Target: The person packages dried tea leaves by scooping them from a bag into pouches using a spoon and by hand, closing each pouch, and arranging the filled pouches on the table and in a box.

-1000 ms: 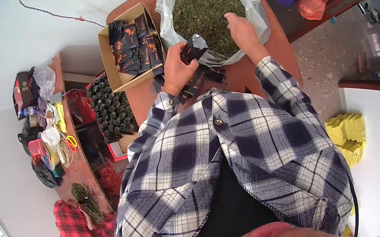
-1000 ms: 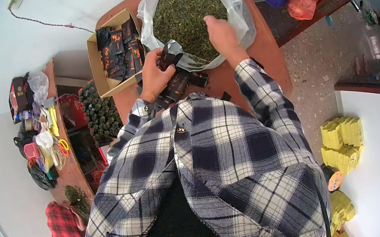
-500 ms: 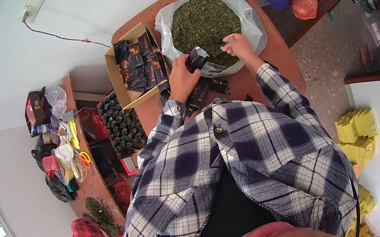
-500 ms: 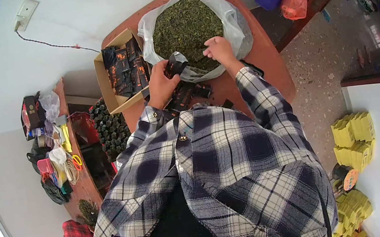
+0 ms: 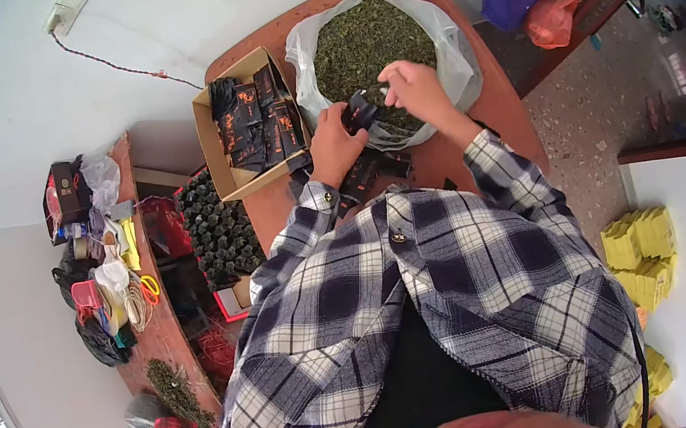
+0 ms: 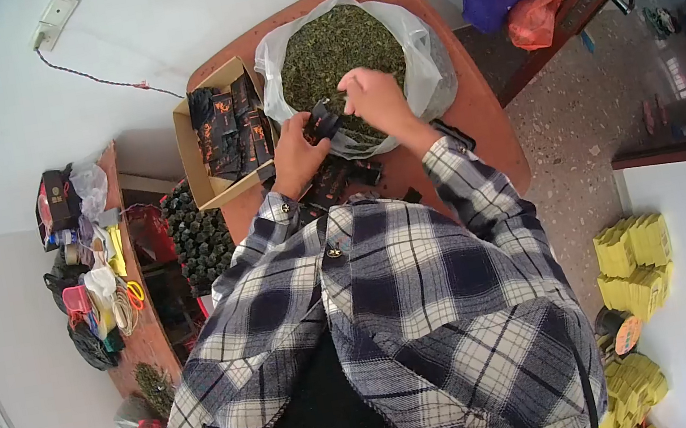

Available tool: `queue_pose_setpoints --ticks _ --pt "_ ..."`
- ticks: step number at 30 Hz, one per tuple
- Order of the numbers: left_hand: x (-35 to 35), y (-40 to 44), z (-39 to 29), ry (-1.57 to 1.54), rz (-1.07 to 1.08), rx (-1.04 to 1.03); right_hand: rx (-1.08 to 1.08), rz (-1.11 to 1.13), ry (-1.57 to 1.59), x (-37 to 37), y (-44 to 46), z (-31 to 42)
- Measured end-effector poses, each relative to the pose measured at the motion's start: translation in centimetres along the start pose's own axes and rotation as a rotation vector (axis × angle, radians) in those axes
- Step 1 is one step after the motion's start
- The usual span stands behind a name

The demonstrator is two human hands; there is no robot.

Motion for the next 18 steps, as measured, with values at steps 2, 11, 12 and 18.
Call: queue_pose_setpoints --ticks 2,11,12,18 --pt "-0.4 0.1 0.3 -0.024 0.052 0.051 0.126 0.060 -0.154 -1.2 -1.3 2.6" --pt "-0.3 -0.7 1.7 -0.069 -0.027 0.014 0.218 -0.116 -0.213 2.3 -0.9 2.3" --pt "-0.1 -0.9 1.8 -0.085 -0.042 0.015 0.233 -0.136 -0.324 2.7 -0.6 1.2" --pt "-0.1 -1.4 2.9 -0.105 -0.076 0.007 0.024 0.037 -0.426 -0.5 -0.3 -10.1"
Point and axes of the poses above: each hand's wrist, its own y-axis towards the middle knuckle, its own x-axis out of the back of the hand, z = x × y, the point moved 8 cm from there along y, towards the middle knuckle, and after that the axes turned 6 degrees about y, right-handed, at the moved point
